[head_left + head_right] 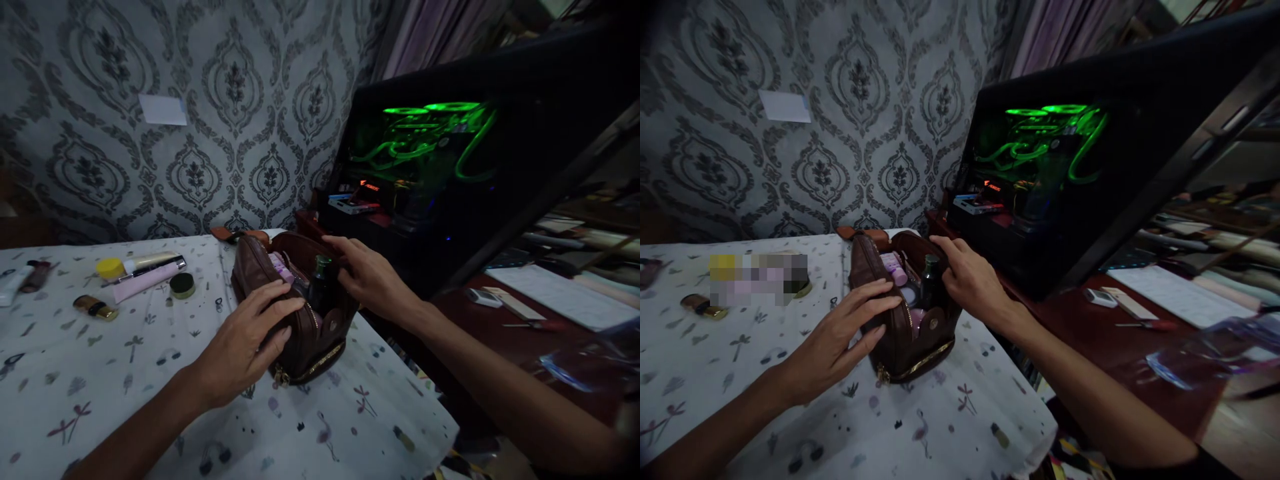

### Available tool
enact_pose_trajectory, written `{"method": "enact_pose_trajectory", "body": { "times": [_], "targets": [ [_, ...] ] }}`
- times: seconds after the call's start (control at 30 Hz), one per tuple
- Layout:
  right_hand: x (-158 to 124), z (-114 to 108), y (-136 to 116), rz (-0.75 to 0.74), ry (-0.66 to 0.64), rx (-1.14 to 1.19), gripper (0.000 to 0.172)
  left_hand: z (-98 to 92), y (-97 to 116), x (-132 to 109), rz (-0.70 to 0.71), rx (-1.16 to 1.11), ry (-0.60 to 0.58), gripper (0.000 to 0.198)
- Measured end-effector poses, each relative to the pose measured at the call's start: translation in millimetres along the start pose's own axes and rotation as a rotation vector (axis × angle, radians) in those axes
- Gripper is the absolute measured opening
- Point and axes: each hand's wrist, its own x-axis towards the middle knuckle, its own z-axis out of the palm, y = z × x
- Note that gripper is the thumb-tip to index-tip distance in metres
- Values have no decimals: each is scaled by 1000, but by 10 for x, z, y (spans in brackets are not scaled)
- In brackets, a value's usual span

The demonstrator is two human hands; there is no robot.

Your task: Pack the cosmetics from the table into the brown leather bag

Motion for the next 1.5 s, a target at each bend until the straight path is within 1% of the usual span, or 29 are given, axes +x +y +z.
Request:
{"method": "enact_pose_trajectory", "body": {
  "times": [0.1, 0.2, 0.4, 0.6, 0.73, 0.93, 1.17, 1.37, 1.5],
  "targets": [
    [-31, 35, -19, -18, 13, -7, 58, 8, -12, -2, 24, 9, 16, 40],
    [-44, 46, -24, -7, -6, -38, 52, 16, -20, -3, 29, 17, 20, 41],
    [-62, 37, -65, 31, 2, -39, 51, 26, -24, -5, 40, 20, 30, 39],
    [-77, 45, -73, 33, 8, -50, 43, 55, -45, -19, 40, 22, 40, 38],
    [-85, 53, -75, 21, 18, -32, 44, 67, -48, -23, 44, 22, 42, 38],
    [-82, 37, -125, 43, -26, -72, 50, 67, -46, -18, 35, 22, 32, 38],
    [-69, 31, -125, 21, -20, -68, 45, 42, -33, -16, 19, 12, 15, 38],
    [-141, 46, -62, -10, 36, -44, 45, 32, -36, -36, 16, 5, 13, 40],
    [-119, 31, -82, -104, 157, -29, 37, 60, -45, -46, 27, 25, 39, 41]
  ]
}}
